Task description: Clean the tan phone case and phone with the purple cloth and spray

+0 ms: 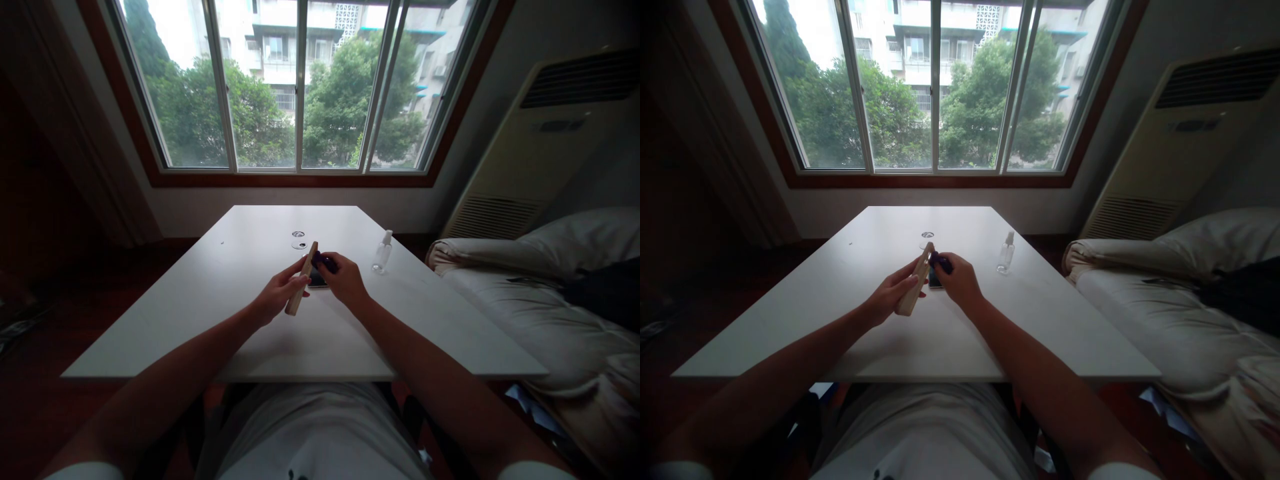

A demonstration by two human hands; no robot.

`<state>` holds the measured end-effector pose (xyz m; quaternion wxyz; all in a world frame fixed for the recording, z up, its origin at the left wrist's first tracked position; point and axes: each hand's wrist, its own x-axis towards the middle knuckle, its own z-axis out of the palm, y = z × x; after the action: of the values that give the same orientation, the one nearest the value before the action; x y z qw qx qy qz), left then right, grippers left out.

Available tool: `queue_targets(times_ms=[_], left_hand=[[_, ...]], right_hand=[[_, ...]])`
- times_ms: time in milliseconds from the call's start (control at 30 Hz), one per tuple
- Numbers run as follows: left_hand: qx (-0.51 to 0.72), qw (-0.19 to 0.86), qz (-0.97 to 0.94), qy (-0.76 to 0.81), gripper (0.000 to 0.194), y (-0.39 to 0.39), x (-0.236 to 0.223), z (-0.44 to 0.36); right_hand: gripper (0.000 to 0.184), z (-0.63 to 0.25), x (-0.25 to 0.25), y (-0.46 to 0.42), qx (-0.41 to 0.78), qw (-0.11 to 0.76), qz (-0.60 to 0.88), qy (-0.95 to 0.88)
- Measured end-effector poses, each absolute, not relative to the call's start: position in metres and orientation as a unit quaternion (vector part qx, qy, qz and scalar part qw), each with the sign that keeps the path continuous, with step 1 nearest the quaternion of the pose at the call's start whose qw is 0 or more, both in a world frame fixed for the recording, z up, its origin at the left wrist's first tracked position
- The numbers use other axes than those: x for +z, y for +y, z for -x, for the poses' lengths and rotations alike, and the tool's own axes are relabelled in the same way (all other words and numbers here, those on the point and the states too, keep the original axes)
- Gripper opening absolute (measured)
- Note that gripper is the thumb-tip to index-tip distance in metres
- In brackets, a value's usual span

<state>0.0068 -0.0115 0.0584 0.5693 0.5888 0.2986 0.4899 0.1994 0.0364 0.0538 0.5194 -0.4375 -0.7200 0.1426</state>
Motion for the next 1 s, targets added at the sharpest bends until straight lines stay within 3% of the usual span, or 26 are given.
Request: queue_targets(times_ms=[200, 400, 667, 1000], left_hand=[[0.441, 0.580, -0.624, 0.283, 0.071, -0.016, 0.061, -0.009], [0.441, 0.575, -0.627, 0.286, 0.071, -0.015, 0.059, -0.008], [0.465, 0.583, -0.590, 0.310, 0.066, -0.015, 0.060, -0.011], [0.392, 0.620, -0.618, 0.285, 0.063, -0.017, 0.060, -0.010]], right_hand=[[0.027, -0.194, 0.055, 0.027, 0.188, 0.565, 0.412, -0.690], [0.035, -0.189, 0.049, 0.020, 0.247, 0.550, 0.383, -0.700], [0.028, -0.186, 0.047, 0.009, 0.163, 0.493, 0.316, -0.794], [0.026, -0.204, 0.057, 0.021, 0.053, 0.556, 0.358, -0.748]])
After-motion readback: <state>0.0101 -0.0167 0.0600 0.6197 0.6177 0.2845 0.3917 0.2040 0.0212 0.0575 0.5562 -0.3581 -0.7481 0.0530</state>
